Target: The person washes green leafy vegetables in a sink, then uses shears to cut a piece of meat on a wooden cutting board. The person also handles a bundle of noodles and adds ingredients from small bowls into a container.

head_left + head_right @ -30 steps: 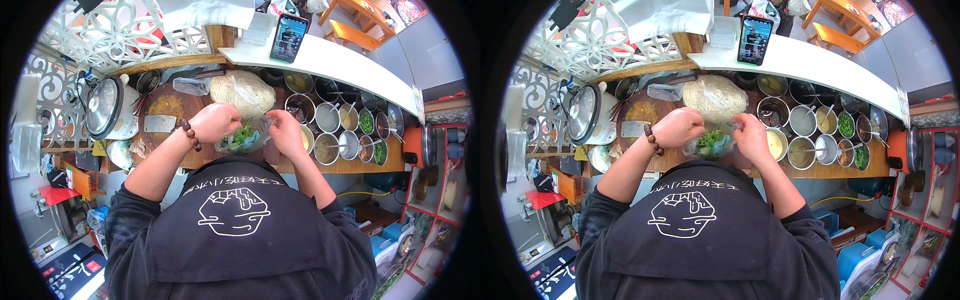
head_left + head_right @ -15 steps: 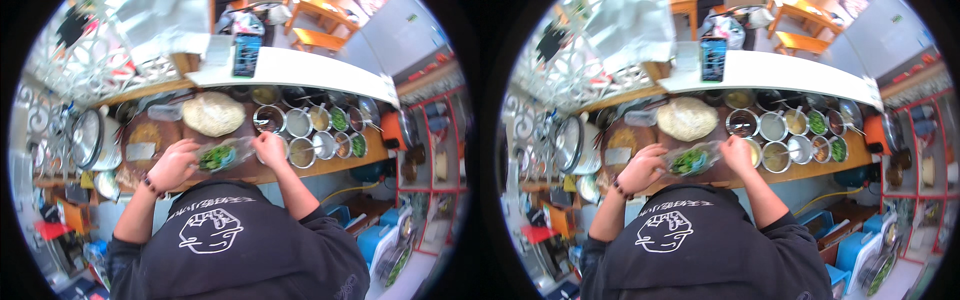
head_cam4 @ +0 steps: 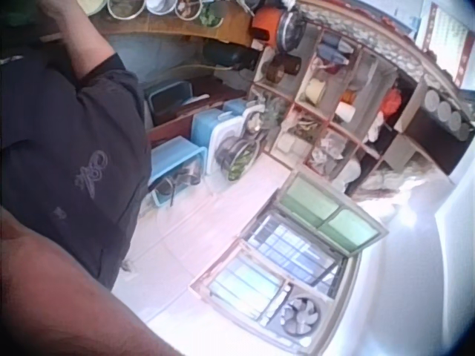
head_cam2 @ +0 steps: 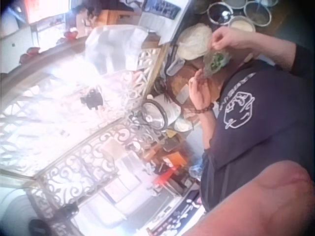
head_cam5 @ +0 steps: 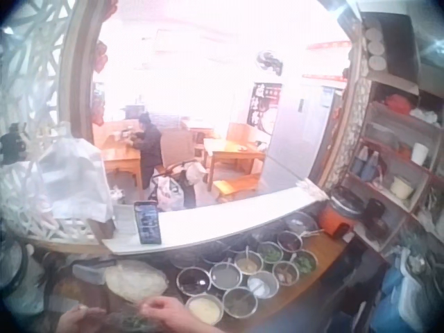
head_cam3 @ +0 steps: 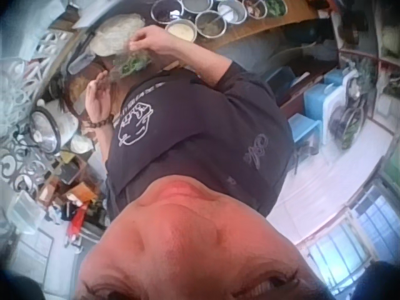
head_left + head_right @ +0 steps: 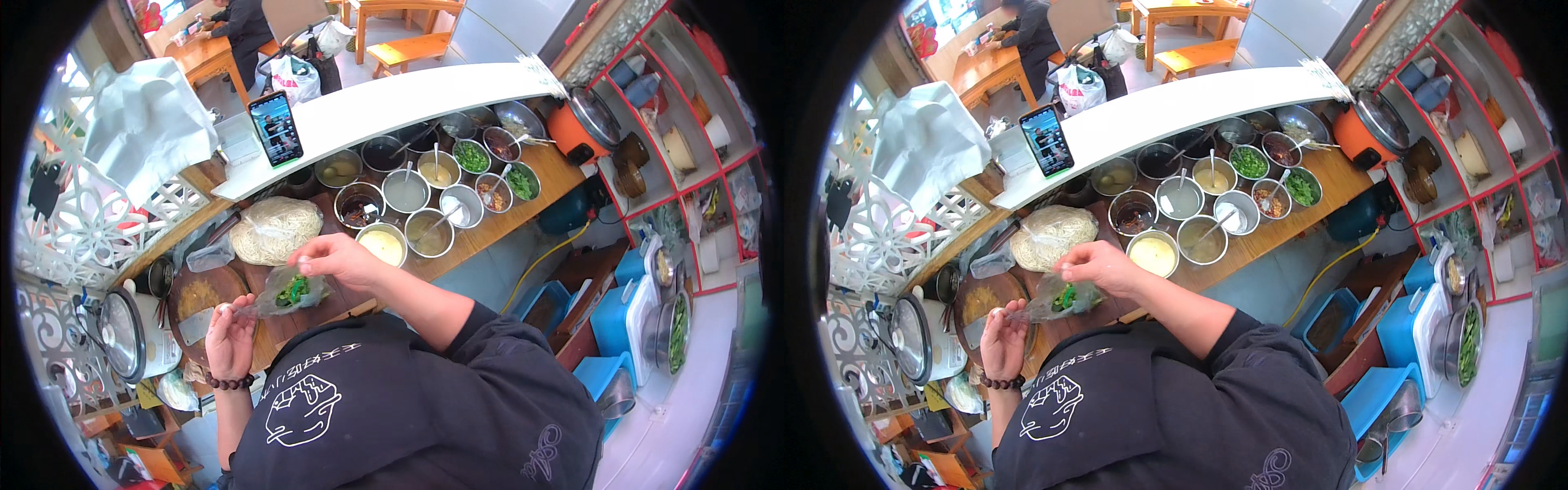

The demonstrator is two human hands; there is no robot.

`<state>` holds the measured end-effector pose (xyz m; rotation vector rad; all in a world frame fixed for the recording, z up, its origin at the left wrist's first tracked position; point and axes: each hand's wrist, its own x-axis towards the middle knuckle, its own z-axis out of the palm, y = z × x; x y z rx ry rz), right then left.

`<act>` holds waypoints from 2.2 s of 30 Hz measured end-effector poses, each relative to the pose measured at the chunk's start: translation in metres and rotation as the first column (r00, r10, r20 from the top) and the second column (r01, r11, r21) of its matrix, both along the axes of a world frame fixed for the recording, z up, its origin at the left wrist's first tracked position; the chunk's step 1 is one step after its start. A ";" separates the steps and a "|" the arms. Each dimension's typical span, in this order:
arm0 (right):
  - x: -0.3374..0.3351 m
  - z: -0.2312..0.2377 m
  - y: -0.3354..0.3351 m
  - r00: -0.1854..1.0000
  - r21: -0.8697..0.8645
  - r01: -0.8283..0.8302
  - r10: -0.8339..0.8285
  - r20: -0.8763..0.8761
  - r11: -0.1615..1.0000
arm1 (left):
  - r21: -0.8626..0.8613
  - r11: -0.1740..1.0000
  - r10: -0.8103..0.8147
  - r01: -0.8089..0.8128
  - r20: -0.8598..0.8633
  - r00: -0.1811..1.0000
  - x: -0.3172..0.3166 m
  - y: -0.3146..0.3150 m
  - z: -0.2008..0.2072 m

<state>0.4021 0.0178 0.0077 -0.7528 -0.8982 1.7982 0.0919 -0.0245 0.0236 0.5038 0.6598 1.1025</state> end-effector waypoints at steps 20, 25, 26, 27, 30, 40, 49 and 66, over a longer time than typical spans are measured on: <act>-0.021 -0.027 -0.024 0.514 0.415 0.002 -0.356 0.780 0.910 | 0.083 0.988 -0.100 0.133 -0.321 0.942 0.034 0.014 -0.028; 0.007 -0.017 -0.036 0.225 0.524 -0.051 -0.501 0.835 0.850 | 0.077 0.993 -0.069 0.090 -0.244 0.967 0.027 0.009 -0.029; 0.009 -0.011 -0.036 0.157 0.481 -0.002 -0.475 0.866 0.877 | 0.070 0.994 -0.062 0.080 -0.228 0.972 0.026 0.009 -0.029; 0.014 -0.009 -0.036 0.142 0.474 0.001 -0.469 0.872 0.881 | 0.065 0.995 -0.061 0.078 -0.224 0.973 0.025 0.008 -0.029; 0.032 -0.010 -0.031 0.150 0.415 0.015 -0.412 0.899 0.910 | 0.059 0.995 -0.063 0.078 -0.226 0.972 0.023 0.008 -0.029; -0.032 -0.021 -0.005 0.963 0.062 -0.003 -0.014 0.269 0.998 | 0.249 0.943 -0.034 0.221 -0.588 0.808 0.041 0.005 -0.022; -0.055 -0.048 -0.002 0.952 -0.118 -0.271 0.284 0.112 0.955 | 0.247 0.882 -0.103 0.401 -0.729 0.676 0.065 0.009 -0.009; -0.054 -0.036 -0.013 0.352 0.574 -0.511 -0.454 0.818 0.639 | -0.018 0.978 -0.167 0.207 -0.657 0.735 0.056 0.036 -0.069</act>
